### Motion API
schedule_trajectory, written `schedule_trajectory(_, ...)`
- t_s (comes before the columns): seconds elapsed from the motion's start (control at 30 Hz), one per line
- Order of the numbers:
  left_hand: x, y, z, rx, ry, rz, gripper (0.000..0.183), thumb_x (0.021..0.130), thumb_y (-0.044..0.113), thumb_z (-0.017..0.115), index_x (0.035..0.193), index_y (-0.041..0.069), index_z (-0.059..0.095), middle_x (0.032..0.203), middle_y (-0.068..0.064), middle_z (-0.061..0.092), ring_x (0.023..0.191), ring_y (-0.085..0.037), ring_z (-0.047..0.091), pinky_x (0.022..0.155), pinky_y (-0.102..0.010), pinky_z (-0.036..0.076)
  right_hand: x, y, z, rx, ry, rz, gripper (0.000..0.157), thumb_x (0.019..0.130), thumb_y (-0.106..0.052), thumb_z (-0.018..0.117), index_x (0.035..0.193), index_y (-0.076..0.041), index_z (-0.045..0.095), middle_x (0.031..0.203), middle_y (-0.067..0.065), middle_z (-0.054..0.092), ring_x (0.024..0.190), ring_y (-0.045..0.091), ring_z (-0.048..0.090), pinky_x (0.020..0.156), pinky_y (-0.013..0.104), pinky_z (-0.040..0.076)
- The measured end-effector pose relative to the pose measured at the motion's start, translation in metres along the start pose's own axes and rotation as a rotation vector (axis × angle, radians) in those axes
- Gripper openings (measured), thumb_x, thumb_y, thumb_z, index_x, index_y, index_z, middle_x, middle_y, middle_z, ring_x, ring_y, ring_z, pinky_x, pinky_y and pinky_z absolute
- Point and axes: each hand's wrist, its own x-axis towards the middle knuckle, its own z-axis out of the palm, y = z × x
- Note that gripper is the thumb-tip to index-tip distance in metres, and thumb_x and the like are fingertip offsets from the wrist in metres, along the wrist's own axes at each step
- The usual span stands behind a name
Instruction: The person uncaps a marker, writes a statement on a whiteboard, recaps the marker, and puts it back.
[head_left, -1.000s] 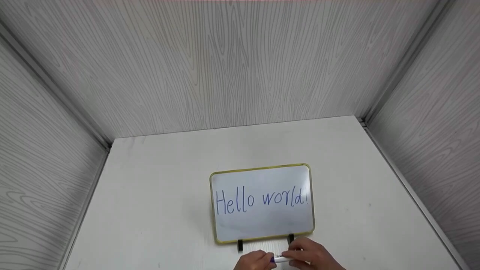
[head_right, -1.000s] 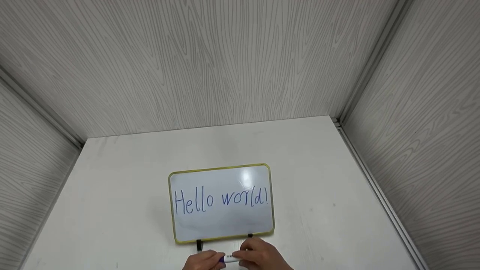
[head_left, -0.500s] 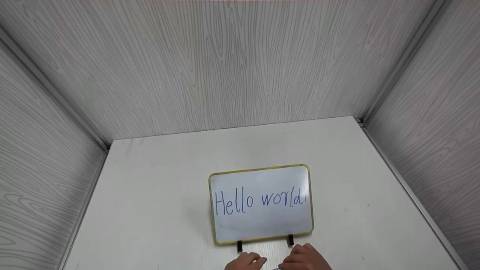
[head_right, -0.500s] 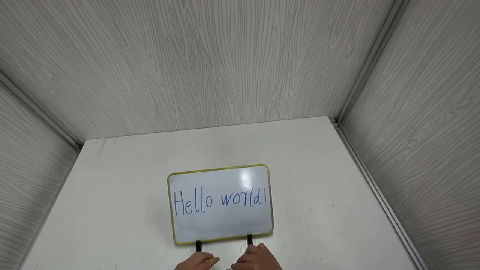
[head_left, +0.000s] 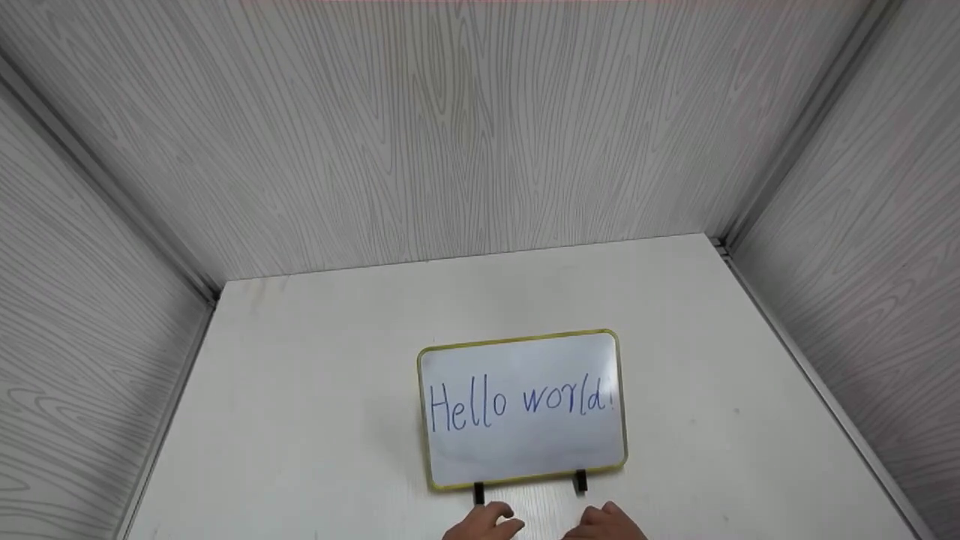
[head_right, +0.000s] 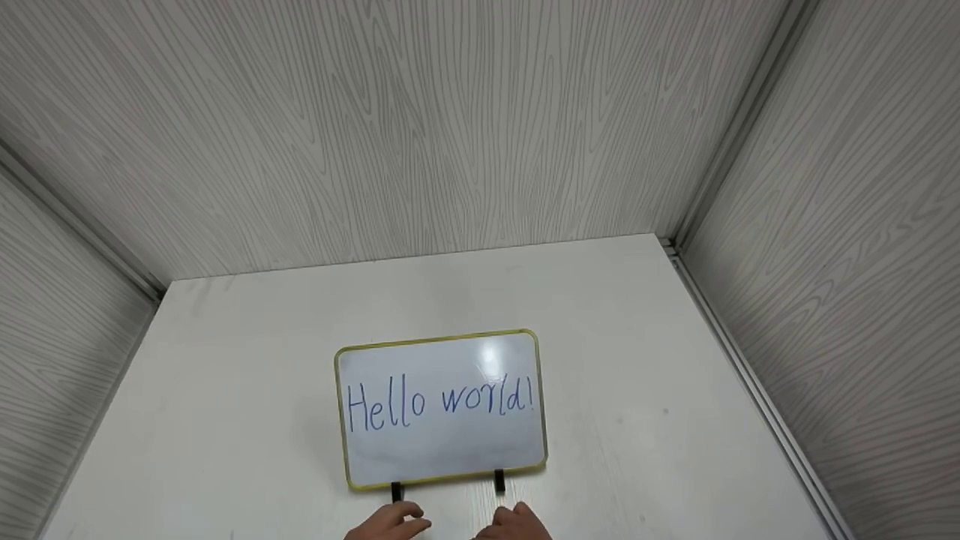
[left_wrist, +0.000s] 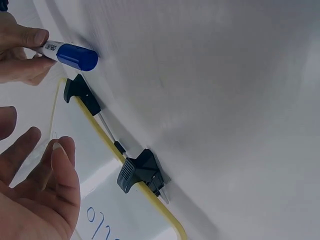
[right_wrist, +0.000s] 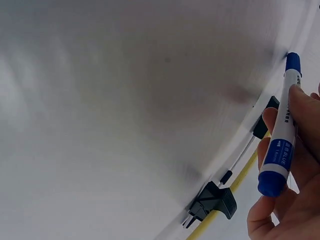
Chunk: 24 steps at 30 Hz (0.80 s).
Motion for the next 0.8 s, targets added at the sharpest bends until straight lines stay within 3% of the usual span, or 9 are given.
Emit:
schedule_trajectory(0.07, -0.001, 0.000, 0.001, -0.003, 0.031, -0.012, 0.027, 0.097, 0.041, 0.074, 0.100, 0.015, 0.079, 0.101, 0.001, 0.067, 0.075, -0.003, 0.054, 0.058, -0.012, 0.041, -0.002, 0.001, 0.002, 0.026, 0.004, 0.009, 0.012, 0.092, -0.044, 0.077, 0.087, -0.033, 0.078, 0.081, -0.025, 0.069, 0.071, -0.012, 0.042, 0.059, 0.015, 0.022)
schedule_trajectory(0.2, -0.001, -0.001, -0.001, -0.023, 0.003, -0.028, 0.031, 0.099, 0.044, 0.070, 0.104, 0.014, 0.079, 0.105, -0.002, 0.068, 0.080, -0.005, 0.056, 0.062, -0.014, 0.044, -0.005, 0.005, 0.004, 0.053, 0.011, 0.003, 0.012, 0.093, -0.043, 0.076, 0.087, -0.032, 0.078, 0.080, -0.024, 0.069, 0.071, -0.012, 0.042, 0.059, 0.014, 0.023)
schedule_trajectory(0.33, 0.000, -0.003, -0.004, -0.056, -0.019, -0.022, 0.028, 0.100, 0.038, 0.071, 0.106, 0.012, 0.078, 0.106, -0.005, 0.068, 0.081, -0.007, 0.057, 0.064, -0.016, 0.045, -0.005, 0.007, 0.005, 0.059, -0.011, -0.001, 0.013, 0.094, -0.042, 0.075, 0.088, -0.031, 0.078, 0.082, -0.022, 0.071, 0.071, -0.012, 0.045, 0.060, 0.015, 0.023)
schedule_trajectory(0.53, 0.000, -0.004, -0.006, -0.048, 0.042, -0.021, 0.012, 0.096, 0.022, 0.076, 0.101, 0.011, 0.078, 0.103, -0.005, 0.067, 0.078, -0.006, 0.054, 0.064, -0.016, 0.044, -0.007, 0.004, 0.004, 0.055, 0.035, -0.004, 0.009, 0.091, -0.041, 0.078, 0.092, -0.032, 0.079, 0.086, -0.024, 0.072, 0.073, -0.012, 0.048, 0.061, 0.014, 0.023)
schedule_trajectory(0.67, -0.002, -0.002, -0.011, -0.011, 0.083, -0.019, 0.009, 0.093, 0.019, 0.079, 0.098, 0.011, 0.078, 0.100, -0.003, 0.068, 0.075, -0.005, 0.053, 0.062, -0.015, 0.044, -0.008, 0.005, -0.009, -0.003, 0.047, -0.037, 0.014, 0.091, -0.040, 0.078, 0.099, -0.028, 0.080, 0.093, -0.019, 0.075, 0.076, -0.006, 0.055, 0.062, 0.013, 0.026)
schedule_trajectory(0.73, -0.004, -0.002, -0.019, 0.033, 0.091, -0.023, 0.016, 0.094, 0.025, 0.079, 0.098, 0.009, 0.079, 0.098, -0.003, 0.068, 0.076, -0.006, 0.055, 0.062, -0.017, 0.046, -0.009, 0.007, -0.021, -0.059, 0.050, -0.061, 0.018, 0.092, -0.036, 0.078, 0.102, -0.022, 0.080, 0.098, -0.013, 0.076, 0.081, 0.001, 0.062, 0.064, 0.015, 0.033)
schedule_trajectory(0.8, -0.006, -0.002, -0.030, 0.107, 0.125, -0.040, 0.023, 0.092, 0.031, 0.080, 0.096, 0.008, 0.080, 0.095, -0.002, 0.069, 0.077, -0.009, 0.059, 0.062, -0.020, 0.048, -0.011, 0.009, -0.034, -0.093, 0.085, -0.013, 0.017, 0.091, -0.029, 0.080, 0.103, -0.017, 0.080, 0.099, -0.008, 0.077, 0.085, 0.006, 0.065, 0.067, 0.020, 0.042)
